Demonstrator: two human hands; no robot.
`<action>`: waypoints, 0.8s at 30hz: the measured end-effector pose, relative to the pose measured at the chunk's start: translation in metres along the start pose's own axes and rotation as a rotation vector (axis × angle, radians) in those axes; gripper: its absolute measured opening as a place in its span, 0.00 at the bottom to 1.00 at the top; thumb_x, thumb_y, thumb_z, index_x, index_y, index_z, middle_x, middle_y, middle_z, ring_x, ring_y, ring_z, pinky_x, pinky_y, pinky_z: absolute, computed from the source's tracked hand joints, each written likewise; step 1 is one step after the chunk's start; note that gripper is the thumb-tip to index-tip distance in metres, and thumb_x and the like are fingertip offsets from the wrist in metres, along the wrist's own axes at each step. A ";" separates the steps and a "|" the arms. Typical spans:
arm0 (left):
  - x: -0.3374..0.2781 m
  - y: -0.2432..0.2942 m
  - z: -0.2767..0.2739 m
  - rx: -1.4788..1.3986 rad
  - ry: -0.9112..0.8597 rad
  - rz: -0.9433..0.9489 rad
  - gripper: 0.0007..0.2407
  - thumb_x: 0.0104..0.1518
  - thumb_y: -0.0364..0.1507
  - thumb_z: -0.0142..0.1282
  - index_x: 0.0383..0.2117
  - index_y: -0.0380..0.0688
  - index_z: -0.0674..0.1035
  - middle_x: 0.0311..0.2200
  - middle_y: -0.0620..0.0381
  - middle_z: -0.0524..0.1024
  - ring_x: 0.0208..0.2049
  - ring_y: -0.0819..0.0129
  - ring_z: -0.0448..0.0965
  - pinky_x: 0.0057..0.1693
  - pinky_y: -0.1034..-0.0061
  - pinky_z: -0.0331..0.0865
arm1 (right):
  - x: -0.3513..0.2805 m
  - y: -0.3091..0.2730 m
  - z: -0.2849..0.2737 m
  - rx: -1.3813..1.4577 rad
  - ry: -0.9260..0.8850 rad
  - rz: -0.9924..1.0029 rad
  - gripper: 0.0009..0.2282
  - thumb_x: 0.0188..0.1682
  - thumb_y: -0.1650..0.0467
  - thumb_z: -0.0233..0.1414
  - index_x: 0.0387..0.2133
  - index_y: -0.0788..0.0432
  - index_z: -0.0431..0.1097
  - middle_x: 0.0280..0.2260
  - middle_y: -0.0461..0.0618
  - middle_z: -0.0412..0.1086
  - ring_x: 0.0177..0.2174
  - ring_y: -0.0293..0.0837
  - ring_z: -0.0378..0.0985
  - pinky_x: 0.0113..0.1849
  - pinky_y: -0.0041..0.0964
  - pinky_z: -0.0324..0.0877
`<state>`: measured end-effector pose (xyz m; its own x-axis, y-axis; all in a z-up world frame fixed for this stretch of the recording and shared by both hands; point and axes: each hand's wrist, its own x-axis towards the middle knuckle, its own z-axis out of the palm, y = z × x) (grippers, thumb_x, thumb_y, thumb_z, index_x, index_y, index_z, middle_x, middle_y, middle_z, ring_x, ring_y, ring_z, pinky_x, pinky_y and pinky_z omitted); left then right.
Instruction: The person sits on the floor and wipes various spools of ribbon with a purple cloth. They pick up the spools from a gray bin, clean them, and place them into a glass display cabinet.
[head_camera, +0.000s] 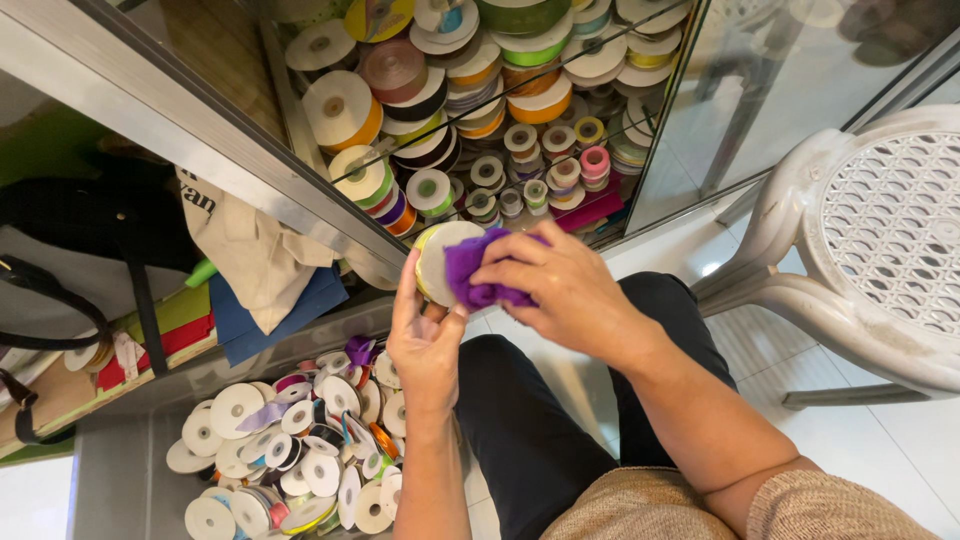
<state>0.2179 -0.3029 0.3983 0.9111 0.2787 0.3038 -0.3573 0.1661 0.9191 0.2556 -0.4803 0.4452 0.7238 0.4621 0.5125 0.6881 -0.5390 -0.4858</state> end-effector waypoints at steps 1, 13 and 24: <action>-0.001 0.000 0.000 0.000 0.000 0.000 0.32 0.49 0.10 0.53 0.65 0.38 0.62 0.56 0.37 0.68 0.48 0.53 0.78 0.53 0.62 0.80 | 0.001 0.003 -0.001 0.000 0.000 0.000 0.16 0.34 0.73 0.64 0.38 0.46 0.78 0.42 0.39 0.74 0.42 0.52 0.71 0.42 0.45 0.70; -0.010 -0.030 0.009 -0.040 -0.119 -0.078 0.31 0.50 0.09 0.52 0.64 0.37 0.64 0.55 0.37 0.70 0.47 0.56 0.78 0.50 0.64 0.81 | 0.002 0.015 -0.001 -0.145 0.208 0.042 0.15 0.39 0.69 0.63 0.41 0.44 0.76 0.44 0.34 0.71 0.43 0.47 0.70 0.43 0.37 0.70; 0.006 -0.010 0.027 0.041 -0.077 -0.084 0.31 0.50 0.11 0.54 0.65 0.40 0.64 0.55 0.39 0.71 0.46 0.58 0.79 0.52 0.65 0.81 | -0.004 0.015 -0.007 0.035 0.048 0.028 0.16 0.36 0.73 0.64 0.39 0.48 0.77 0.42 0.41 0.74 0.41 0.55 0.72 0.42 0.47 0.71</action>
<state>0.2322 -0.3289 0.3979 0.9510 0.1921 0.2424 -0.2720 0.1468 0.9510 0.2625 -0.4947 0.4412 0.7398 0.4124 0.5316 0.6698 -0.5259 -0.5242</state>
